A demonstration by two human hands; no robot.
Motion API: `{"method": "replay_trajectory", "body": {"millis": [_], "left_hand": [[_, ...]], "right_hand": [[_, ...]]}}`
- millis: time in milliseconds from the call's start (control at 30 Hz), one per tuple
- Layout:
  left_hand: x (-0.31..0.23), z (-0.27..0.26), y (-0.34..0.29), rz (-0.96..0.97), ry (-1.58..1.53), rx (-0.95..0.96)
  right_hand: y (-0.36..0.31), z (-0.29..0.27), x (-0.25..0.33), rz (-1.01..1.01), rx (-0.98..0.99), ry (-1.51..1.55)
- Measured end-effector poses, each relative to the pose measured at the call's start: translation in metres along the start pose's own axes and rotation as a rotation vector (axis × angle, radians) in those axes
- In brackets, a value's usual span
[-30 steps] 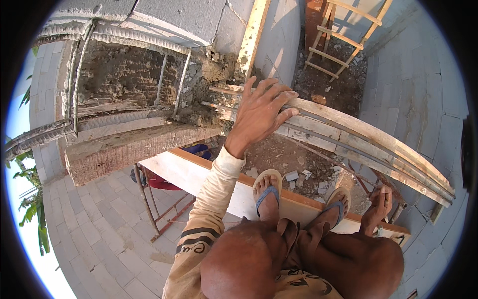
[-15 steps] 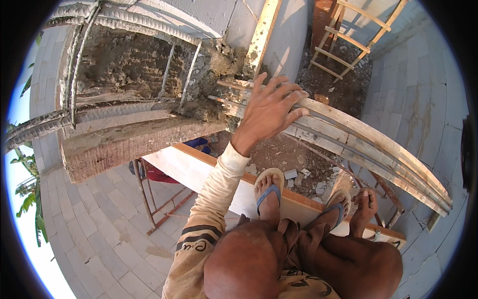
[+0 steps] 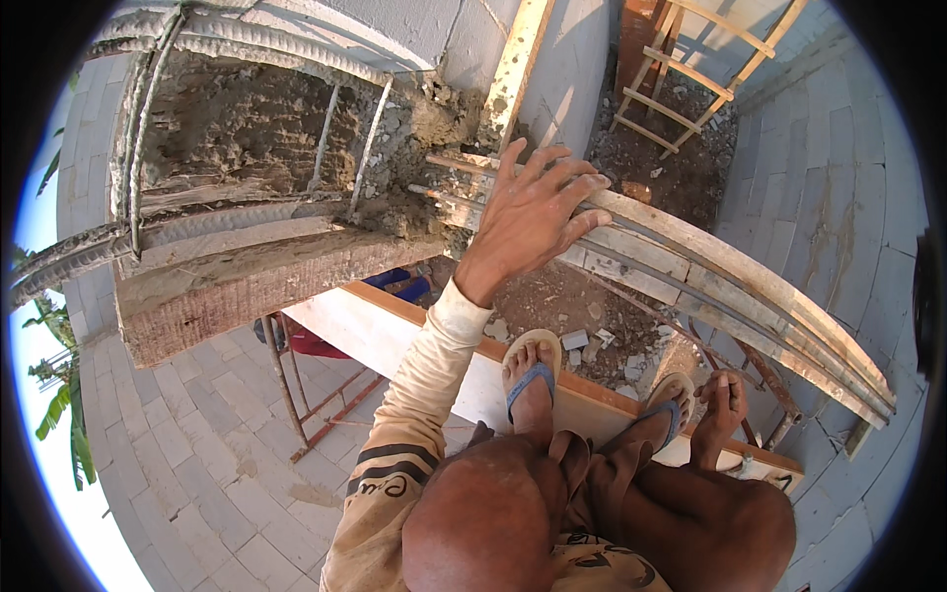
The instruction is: The person assembles a curved wooden formwork section by aligning planks against a concrete wall, tapping them with a hammer, and measuring the span with a tape measure. He repeatedly adjusts the planks and checks alignment while standing on a scaffold.
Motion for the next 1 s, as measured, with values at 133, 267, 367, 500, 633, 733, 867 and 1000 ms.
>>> {"method": "replay_trajectory", "body": {"millis": [133,267,367,500,633,733,867,1000], "left_hand": [[0.002,0.001,0.000,0.016,0.008,-0.004],[0.001,-0.002,0.000,0.004,0.044,0.030],[-0.004,-0.002,0.008,0.048,0.058,0.058],[-0.010,-0.003,0.014,0.034,0.081,0.112],[-0.007,-0.002,0.009,0.022,0.118,0.130],[-0.007,0.000,0.009,0.036,0.105,0.130],[-0.007,0.000,0.013,0.034,0.103,0.138],[-0.005,0.001,0.013,0.021,0.084,0.137]], "right_hand": [[0.002,0.003,0.000,0.024,-0.023,0.003],[-0.005,0.009,0.008,0.061,-0.015,0.024],[-0.003,0.015,0.013,0.076,0.028,0.020],[-0.005,0.017,0.014,0.082,0.019,0.038],[-0.005,0.016,0.005,0.090,0.043,0.070],[-0.002,0.010,-0.004,0.159,0.043,0.008],[0.000,0.008,-0.003,0.085,0.021,0.043],[-0.003,0.009,-0.003,0.075,0.001,0.049]]}}
Point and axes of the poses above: each hand's wrist, its own y-axis towards the middle knuckle, its own z-axis out of the palm, x = y × z, the point moved 4 cm from there along y, towards the middle knuckle, and after that the axes turned 2 degrees about x, right-handed, at the moved point
